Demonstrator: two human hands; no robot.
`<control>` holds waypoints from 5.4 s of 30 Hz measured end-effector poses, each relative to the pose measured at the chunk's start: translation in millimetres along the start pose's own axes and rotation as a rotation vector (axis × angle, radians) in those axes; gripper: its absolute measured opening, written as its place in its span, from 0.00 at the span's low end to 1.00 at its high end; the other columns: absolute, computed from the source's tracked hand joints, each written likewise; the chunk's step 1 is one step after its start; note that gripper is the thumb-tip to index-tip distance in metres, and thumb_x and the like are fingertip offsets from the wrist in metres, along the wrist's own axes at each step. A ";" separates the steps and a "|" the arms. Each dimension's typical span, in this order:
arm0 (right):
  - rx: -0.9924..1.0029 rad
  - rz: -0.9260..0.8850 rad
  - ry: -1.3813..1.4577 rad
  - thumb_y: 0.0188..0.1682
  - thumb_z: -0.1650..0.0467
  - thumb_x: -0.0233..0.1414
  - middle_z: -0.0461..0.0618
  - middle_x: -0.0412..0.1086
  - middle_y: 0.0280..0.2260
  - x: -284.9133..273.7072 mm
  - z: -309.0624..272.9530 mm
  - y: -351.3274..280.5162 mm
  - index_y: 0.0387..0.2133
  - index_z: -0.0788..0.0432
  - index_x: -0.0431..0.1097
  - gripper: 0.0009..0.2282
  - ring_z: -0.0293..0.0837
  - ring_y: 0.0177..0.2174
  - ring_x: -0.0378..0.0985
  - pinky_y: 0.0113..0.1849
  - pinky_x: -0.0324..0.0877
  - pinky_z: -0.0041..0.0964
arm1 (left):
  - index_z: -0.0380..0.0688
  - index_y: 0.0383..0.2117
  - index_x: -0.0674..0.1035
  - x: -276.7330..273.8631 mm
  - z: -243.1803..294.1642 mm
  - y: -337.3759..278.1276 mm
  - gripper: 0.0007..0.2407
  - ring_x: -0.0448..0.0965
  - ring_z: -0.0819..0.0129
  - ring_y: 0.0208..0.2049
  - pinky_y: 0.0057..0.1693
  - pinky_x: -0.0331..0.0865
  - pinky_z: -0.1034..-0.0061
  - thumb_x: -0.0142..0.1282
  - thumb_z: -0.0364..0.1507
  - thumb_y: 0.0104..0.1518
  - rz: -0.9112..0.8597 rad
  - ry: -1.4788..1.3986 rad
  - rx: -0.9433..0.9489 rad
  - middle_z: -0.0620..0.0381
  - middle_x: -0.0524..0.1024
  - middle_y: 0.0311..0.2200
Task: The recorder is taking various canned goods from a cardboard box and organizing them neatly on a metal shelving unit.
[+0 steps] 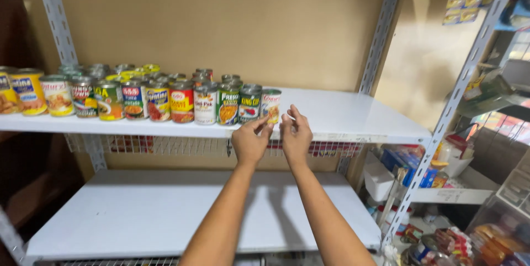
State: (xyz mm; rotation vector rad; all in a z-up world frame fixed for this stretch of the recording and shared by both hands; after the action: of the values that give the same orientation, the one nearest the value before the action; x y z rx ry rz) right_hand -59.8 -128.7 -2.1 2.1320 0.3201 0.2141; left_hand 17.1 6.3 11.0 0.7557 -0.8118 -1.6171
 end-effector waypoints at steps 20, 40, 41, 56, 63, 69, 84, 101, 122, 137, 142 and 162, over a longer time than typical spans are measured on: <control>0.840 -1.136 0.259 0.52 0.69 0.55 0.42 0.78 0.33 33.1 28.1 -488.3 0.46 0.60 0.75 0.11 0.33 0.30 0.77 0.32 0.75 0.29 | 0.49 0.53 0.80 -272.0 -282.7 -445.2 0.17 0.83 0.76 0.33 0.38 0.78 0.79 0.59 0.35 0.58 -0.493 -0.256 -1.188 0.60 0.85 0.38; 0.899 -1.340 -0.515 0.38 0.70 0.57 0.69 0.74 0.34 11.1 133.7 -735.3 0.63 0.69 0.50 0.37 0.67 0.39 0.77 0.43 0.71 0.56 | 0.50 0.39 0.86 -301.3 -337.1 -564.3 0.11 0.85 0.56 0.35 0.43 0.76 0.64 0.61 0.37 0.53 -0.955 0.218 -0.945 0.50 0.84 0.32; 0.940 -1.315 -0.591 0.42 0.69 0.57 0.68 0.74 0.36 9.6 138.9 -748.1 0.61 0.67 0.55 0.32 0.65 0.41 0.77 0.46 0.70 0.55 | 0.51 0.40 0.85 -299.3 -339.0 -560.6 0.11 0.86 0.58 0.32 0.41 0.77 0.66 0.58 0.36 0.54 -0.941 0.139 -1.083 0.53 0.84 0.30; 0.891 -1.110 -0.639 0.46 0.69 0.57 0.66 0.72 0.46 61.5 144.9 -714.5 0.58 0.52 0.65 0.24 0.65 0.47 0.74 0.49 0.69 0.55 | 0.33 0.45 0.83 -250.5 -393.9 -598.1 0.13 0.83 0.60 0.26 0.32 0.77 0.71 0.50 0.19 0.56 -0.503 -0.089 -1.603 0.43 0.82 0.32; 0.838 -1.037 -0.559 0.43 0.76 0.52 0.68 0.72 0.48 44.4 189.5 -777.2 0.66 0.52 0.57 0.32 0.66 0.49 0.74 0.48 0.70 0.55 | 0.32 0.52 0.73 -247.9 -393.3 -603.5 0.13 0.88 0.58 0.33 0.37 0.83 0.70 0.46 0.20 0.61 -0.522 -0.247 -1.760 0.44 0.80 0.42; 1.366 -0.948 -0.381 0.40 0.74 0.54 0.61 0.75 0.47 49.1 181.8 -763.1 0.63 0.49 0.59 0.31 0.59 0.46 0.79 0.44 0.74 0.51 | 0.24 0.45 0.80 -245.6 -385.1 -592.1 0.12 0.86 0.59 0.31 0.35 0.83 0.68 0.49 0.23 0.63 -0.811 -0.168 -1.656 0.40 0.82 0.39; 1.277 -1.090 -0.343 0.47 0.49 0.53 0.62 0.78 0.43 62.6 133.8 -704.9 0.50 0.62 0.73 0.30 0.52 0.43 0.81 0.45 0.74 0.46 | 0.49 0.50 0.78 -248.4 -367.1 -562.6 0.18 0.81 0.56 0.52 0.59 0.72 0.65 0.66 0.30 0.52 -0.731 0.078 -1.278 0.49 0.82 0.47; 1.398 -0.902 0.247 0.52 0.62 0.56 0.47 0.77 0.44 44.8 62.9 -588.1 0.55 0.62 0.72 0.21 0.36 0.43 0.76 0.45 0.72 0.33 | 0.40 0.53 0.80 -247.6 -277.1 -500.5 0.21 0.81 0.71 0.44 0.53 0.74 0.74 0.68 0.29 0.51 -0.593 -0.265 -1.210 0.55 0.84 0.44; 0.948 -0.877 0.258 0.50 0.66 0.56 0.47 0.79 0.36 -0.7 -45.9 -360.3 0.54 0.63 0.72 0.20 0.34 0.34 0.78 0.36 0.73 0.30 | 0.38 0.50 0.80 -191.8 -125.8 -328.0 0.15 0.83 0.73 0.39 0.47 0.77 0.75 0.62 0.27 0.56 -0.578 -0.361 -0.883 0.55 0.84 0.39; 0.478 -0.519 0.261 0.51 0.68 0.57 0.45 0.76 0.39 -65.4 -62.4 -105.2 0.59 0.66 0.68 0.22 0.32 0.35 0.75 0.35 0.75 0.31 | 0.39 0.55 0.77 -41.5 -0.3 -97.3 0.19 0.81 0.76 0.37 0.45 0.77 0.75 0.63 0.25 0.56 -0.595 -0.494 -0.388 0.57 0.83 0.37; 0.445 -0.465 0.272 0.50 0.68 0.57 0.46 0.76 0.40 -71.0 -69.1 -47.2 0.59 0.64 0.65 0.23 0.32 0.35 0.76 0.35 0.77 0.32 | 0.48 0.52 0.81 -20.3 37.2 -44.8 0.18 0.79 0.71 0.28 0.41 0.74 0.71 0.65 0.28 0.52 -0.537 -0.168 -0.319 0.55 0.83 0.28; 0.024 -0.301 0.037 0.51 0.70 0.58 0.56 0.78 0.44 -55.0 -17.3 39.3 0.60 0.67 0.63 0.25 0.41 0.43 0.80 0.45 0.75 0.36 | 0.42 0.56 0.77 46.3 48.9 14.1 0.24 0.84 0.62 0.34 0.45 0.75 0.71 0.66 0.23 0.48 -0.207 -0.136 -0.184 0.47 0.84 0.37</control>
State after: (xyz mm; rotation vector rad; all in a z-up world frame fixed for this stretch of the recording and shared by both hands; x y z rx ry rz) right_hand -111.0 -152.7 38.6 2.0737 0.6616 0.0746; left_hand -23.5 -35.6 47.5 0.6192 -0.6864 -1.9172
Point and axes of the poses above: each hand's wrist, its own y-axis towards the middle knuckle, its own x-axis out of the palm, z = x × y, the point moved 3 cm from there along y, towards the middle knuckle
